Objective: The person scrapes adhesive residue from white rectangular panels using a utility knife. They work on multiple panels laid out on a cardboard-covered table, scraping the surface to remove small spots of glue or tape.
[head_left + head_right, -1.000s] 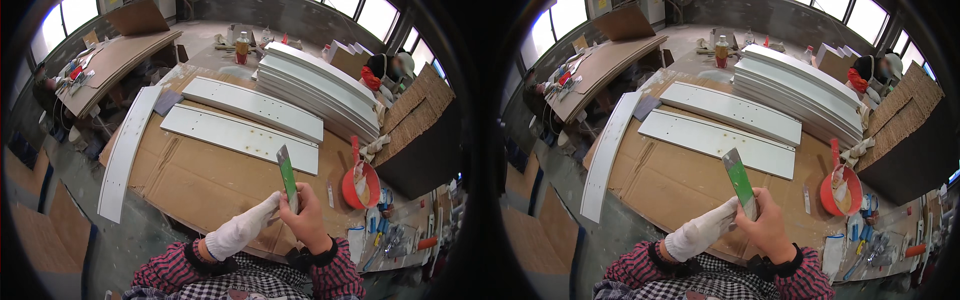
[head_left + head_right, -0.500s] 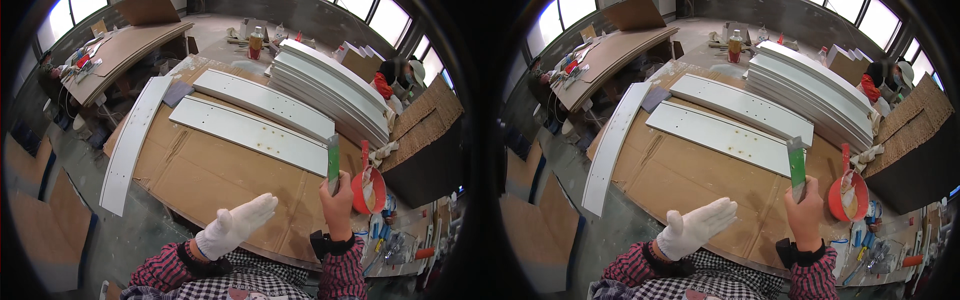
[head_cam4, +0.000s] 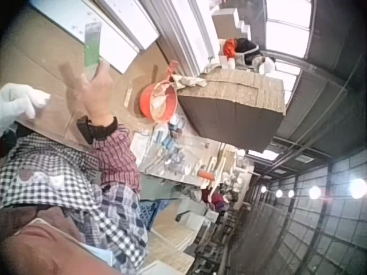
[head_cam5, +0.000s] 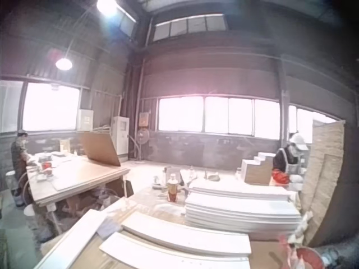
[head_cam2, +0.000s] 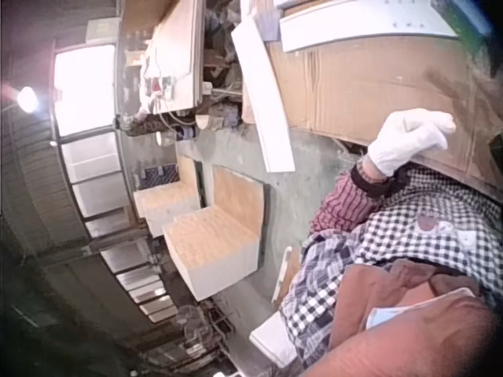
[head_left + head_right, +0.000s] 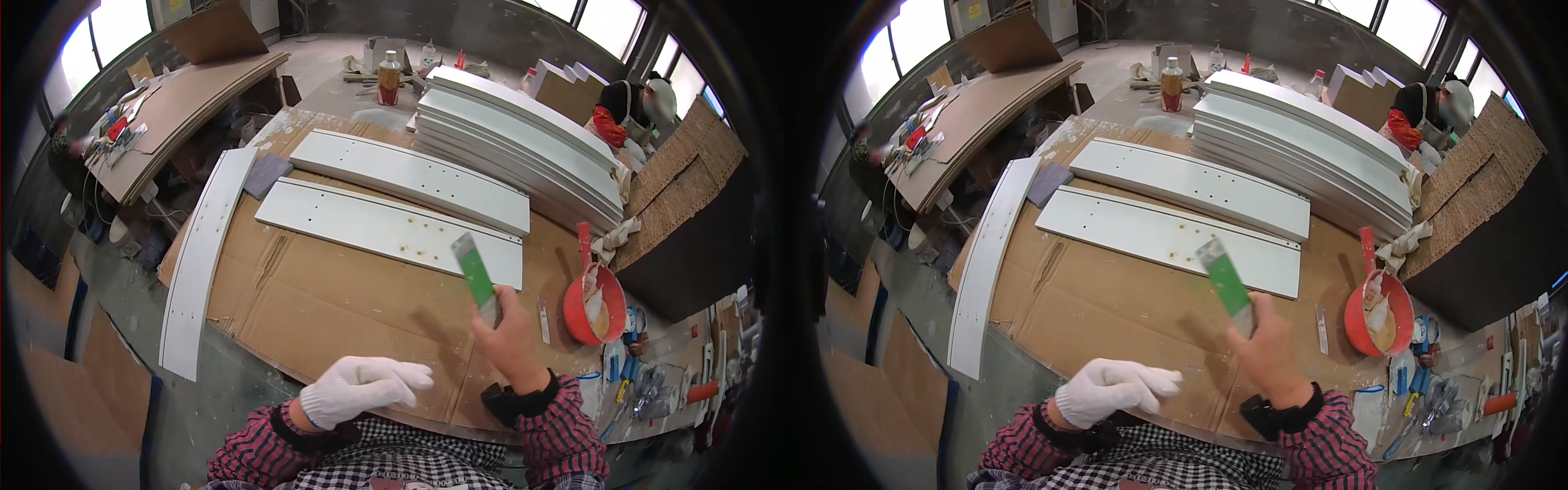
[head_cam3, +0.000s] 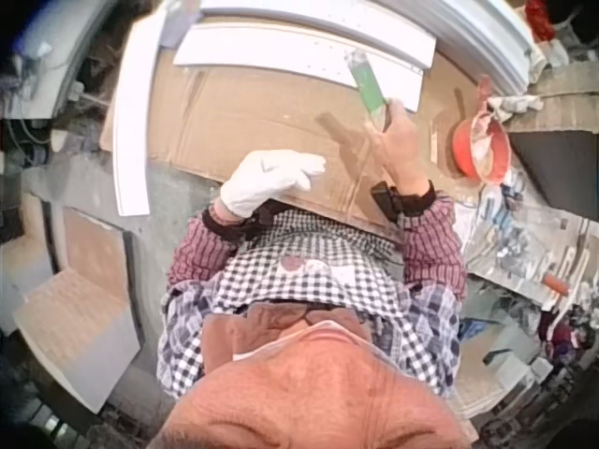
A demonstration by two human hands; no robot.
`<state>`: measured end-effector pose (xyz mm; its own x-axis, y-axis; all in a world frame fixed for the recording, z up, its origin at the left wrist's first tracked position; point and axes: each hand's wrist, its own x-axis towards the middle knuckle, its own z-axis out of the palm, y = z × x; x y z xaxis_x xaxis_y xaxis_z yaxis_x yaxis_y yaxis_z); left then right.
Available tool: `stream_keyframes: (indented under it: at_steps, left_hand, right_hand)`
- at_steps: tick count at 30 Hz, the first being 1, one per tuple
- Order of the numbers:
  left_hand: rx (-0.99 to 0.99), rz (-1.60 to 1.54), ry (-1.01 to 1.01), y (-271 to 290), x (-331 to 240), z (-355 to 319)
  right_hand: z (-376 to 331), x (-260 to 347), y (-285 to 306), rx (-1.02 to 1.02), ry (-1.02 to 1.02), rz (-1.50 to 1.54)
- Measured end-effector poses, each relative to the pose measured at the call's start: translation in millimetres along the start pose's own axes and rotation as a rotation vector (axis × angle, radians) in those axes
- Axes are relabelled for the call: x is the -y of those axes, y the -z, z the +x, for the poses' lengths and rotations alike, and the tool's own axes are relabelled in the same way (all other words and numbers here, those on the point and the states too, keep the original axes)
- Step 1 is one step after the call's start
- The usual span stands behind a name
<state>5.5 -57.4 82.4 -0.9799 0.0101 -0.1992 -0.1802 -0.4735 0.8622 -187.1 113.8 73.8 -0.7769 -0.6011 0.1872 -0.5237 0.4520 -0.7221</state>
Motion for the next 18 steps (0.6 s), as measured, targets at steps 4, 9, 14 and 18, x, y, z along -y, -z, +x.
stream_keyframes:
  at_steps: [4,9,14,18]
  left_hand:
    - [-0.486,0.609,-0.360,69,-15,14]
    - [-0.977,1.211,-0.350,189,-39,64]
    - [-1.167,1.424,-0.012,249,-77,102]
    - [-1.232,1.375,0.322,278,-85,116]
  right_hand:
    - [26,-62,23,-0.089,-0.110,-0.113]
    - [53,-113,35,-0.093,-0.192,-0.287]
    - [62,-105,31,0.009,-0.347,-0.192]
    - [68,-117,25,0.036,-0.344,-0.149]
